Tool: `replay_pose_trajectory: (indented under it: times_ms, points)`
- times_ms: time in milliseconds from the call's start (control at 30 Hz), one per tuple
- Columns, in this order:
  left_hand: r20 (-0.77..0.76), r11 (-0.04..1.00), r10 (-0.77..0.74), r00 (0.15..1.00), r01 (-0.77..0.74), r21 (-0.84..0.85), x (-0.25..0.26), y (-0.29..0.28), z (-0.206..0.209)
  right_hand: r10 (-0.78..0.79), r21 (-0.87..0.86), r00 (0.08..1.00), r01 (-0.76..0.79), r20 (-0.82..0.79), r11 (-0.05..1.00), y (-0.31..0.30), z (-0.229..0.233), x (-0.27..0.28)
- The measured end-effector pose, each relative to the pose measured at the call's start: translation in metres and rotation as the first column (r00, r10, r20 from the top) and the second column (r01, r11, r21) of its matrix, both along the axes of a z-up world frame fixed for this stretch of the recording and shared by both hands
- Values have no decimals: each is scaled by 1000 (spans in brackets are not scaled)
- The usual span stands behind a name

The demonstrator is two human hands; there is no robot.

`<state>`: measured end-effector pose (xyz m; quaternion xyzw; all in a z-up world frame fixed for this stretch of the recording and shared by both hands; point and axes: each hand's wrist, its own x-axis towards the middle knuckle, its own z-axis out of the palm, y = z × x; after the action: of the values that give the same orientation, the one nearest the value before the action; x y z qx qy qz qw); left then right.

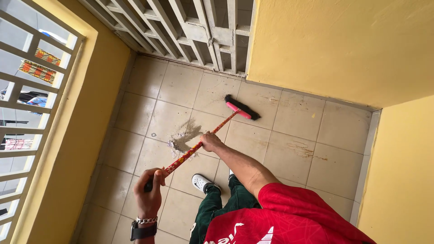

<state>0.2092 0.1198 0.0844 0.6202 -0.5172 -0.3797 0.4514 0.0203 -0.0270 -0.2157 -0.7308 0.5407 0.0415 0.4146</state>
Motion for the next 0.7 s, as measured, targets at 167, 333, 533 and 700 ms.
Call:
replay_pose_trajectory:
  times_ms: [167,333,533,700]
  points:
    - [505,924,-78,860,252,-287,-10,-56,63,-27,-165,972,67,233,984,-19,6,11]
    - [851,604,-67,522,700,-382,-32,-129,94,-211,-196,869,326,448,925,-40,83,-22]
    - [945,315,-50,322,904,-291,-72,-180,108,-329,-153,909,374,256,915,-60,113,-57]
    - [950,83,29,312,946,-313,-112,-196,120,-592,186,483,652,646,735,-69,103,-91]
